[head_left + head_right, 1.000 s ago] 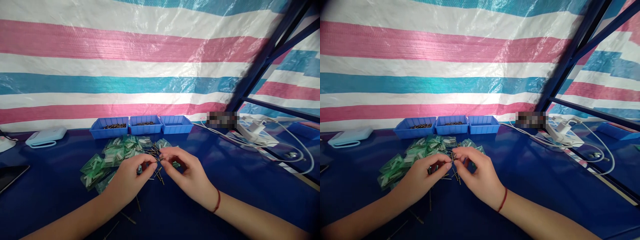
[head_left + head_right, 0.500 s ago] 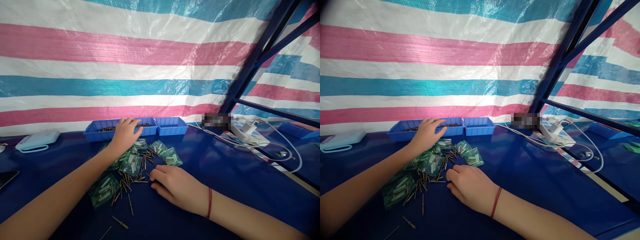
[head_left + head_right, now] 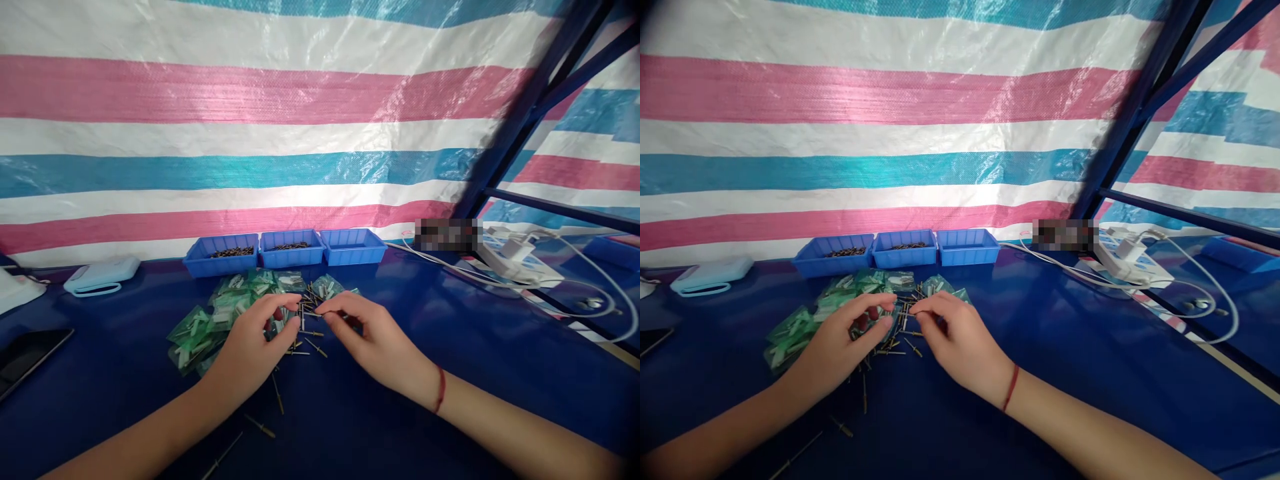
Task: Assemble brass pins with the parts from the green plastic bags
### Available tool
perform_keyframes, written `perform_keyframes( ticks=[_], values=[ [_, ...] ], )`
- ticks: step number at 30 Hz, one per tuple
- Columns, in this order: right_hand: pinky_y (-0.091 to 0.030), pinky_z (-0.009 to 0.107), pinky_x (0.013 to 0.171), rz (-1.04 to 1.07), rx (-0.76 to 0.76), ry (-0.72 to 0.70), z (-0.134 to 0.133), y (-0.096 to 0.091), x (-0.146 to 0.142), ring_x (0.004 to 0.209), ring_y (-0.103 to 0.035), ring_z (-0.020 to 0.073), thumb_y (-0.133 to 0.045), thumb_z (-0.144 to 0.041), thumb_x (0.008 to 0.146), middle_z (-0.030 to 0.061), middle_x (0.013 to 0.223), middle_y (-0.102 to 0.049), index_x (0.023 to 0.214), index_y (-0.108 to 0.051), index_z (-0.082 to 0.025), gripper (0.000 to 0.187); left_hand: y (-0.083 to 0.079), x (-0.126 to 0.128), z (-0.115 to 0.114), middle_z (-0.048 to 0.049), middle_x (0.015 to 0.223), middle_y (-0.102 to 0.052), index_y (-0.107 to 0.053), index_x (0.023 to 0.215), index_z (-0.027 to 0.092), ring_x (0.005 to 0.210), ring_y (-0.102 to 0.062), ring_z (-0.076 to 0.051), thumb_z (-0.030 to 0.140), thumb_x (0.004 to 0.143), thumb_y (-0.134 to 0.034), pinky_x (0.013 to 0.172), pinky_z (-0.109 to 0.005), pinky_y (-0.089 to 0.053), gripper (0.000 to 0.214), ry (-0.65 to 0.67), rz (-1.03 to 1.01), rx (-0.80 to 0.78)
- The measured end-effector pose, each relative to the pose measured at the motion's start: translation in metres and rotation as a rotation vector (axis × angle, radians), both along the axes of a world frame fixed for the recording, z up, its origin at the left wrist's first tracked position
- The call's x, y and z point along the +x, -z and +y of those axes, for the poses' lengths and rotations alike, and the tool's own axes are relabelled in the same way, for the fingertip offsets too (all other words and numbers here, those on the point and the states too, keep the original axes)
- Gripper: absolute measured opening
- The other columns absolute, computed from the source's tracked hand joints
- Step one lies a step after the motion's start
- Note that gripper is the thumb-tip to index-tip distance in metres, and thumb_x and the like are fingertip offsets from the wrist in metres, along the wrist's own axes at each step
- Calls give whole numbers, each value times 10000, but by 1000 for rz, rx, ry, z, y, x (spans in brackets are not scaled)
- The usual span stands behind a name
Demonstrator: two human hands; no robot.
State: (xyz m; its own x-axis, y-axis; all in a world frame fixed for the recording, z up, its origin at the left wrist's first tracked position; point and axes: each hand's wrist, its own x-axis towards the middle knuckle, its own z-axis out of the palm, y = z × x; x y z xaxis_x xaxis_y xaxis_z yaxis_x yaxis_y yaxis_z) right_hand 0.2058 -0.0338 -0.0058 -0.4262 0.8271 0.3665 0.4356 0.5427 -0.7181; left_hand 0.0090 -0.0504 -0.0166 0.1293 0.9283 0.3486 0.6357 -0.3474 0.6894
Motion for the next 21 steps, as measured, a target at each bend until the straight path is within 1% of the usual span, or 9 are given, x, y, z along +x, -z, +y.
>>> perform_keyframes(
  ticks=[3, 5, 7, 10, 13, 15, 16, 19, 21],
  values=[
    [-477, 277, 623, 158, -172, -7, 0, -1, -3, 708, -590, 147, -514, -297, 908, 24, 809, -644, 957, -675, -203, 193, -1, 0, -3, -9, 865, -674, -664, 1068, 250, 680, -582, -149, 266, 833, -602, 606, -259, -478, 244, 44, -82, -46],
    [-453, 259, 554, 210, -302, -41, -2, -1, -6, 610, -545, 128, -534, -359, 896, -2, 693, -593, 952, -678, -196, 225, -3, 1, -5, -1, 821, -674, -684, 1024, 250, 664, -580, -143, 281, 833, -615, 602, -254, -475, 205, 70, -143, -68],
    [-442, 250, 538, 252, -402, -73, -3, -1, -7, 579, -518, 116, -556, -398, 881, -15, 645, -557, 938, -682, -189, 251, -4, 1, -7, 3, 802, -678, -698, 977, 246, 663, -584, -138, 285, 844, -610, 612, -252, -478, 164, 82, -197, -81],
    [-446, 251, 562, 293, -477, -106, -5, -2, -9, 600, -520, 113, -579, -423, 868, -9, 650, -561, 914, -685, -182, 268, -5, 1, -9, 4, 824, -692, -700, 946, 241, 680, -602, -139, 288, 855, -601, 632, -255, -489, 142, 84, -244, -80],
    [-457, 250, 561, 320, -510, -100, -5, -2, -11, 603, -530, 113, -587, -443, 864, -9, 648, -564, 925, -668, -177, 284, -4, 0, -9, -1, 830, -701, -695, 919, 234, 701, -620, -150, 303, 859, -591, 633, -261, -498, 139, 79, -252, -67],
    [-473, 253, 563, 342, -490, -73, -5, 0, -11, 604, -543, 116, -601, -441, 854, -11, 660, -570, 952, -642, -179, 282, -3, 0, -9, 0, 804, -698, -690, 900, 229, 686, -618, -152, 299, 863, -575, 622, -262, -497, 140, 67, -223, -57],
    [-483, 255, 569, 355, -451, -54, -5, 1, -11, 613, -552, 118, -613, -430, 846, -8, 684, -579, 958, -630, -184, 271, -2, 1, -9, 3, 784, -693, -688, 895, 230, 665, -611, -149, 290, 865, -567, 609, -259, -492, 138, 62, -197, -49],
    [-509, 263, 623, 365, -243, -4, -6, 2, -11, 691, -588, 131, -629, -356, 841, 12, 797, -614, 933, -616, -204, 178, -1, 2, -10, 14, 741, -671, -678, 885, 234, 610, -583, -133, 255, 872, -551, 574, -242, -466, 129, 81, -80, 17],
    [-511, 264, 667, 340, -109, 14, -7, 1, -9, 754, -598, 139, -608, -301, 860, 23, 858, -623, 921, -612, -213, 107, -3, 2, -9, 9, 755, -666, -669, 877, 228, 635, -591, -133, 240, 881, -542, 597, -238, -461, 128, 129, 10, 106]
  ],
)
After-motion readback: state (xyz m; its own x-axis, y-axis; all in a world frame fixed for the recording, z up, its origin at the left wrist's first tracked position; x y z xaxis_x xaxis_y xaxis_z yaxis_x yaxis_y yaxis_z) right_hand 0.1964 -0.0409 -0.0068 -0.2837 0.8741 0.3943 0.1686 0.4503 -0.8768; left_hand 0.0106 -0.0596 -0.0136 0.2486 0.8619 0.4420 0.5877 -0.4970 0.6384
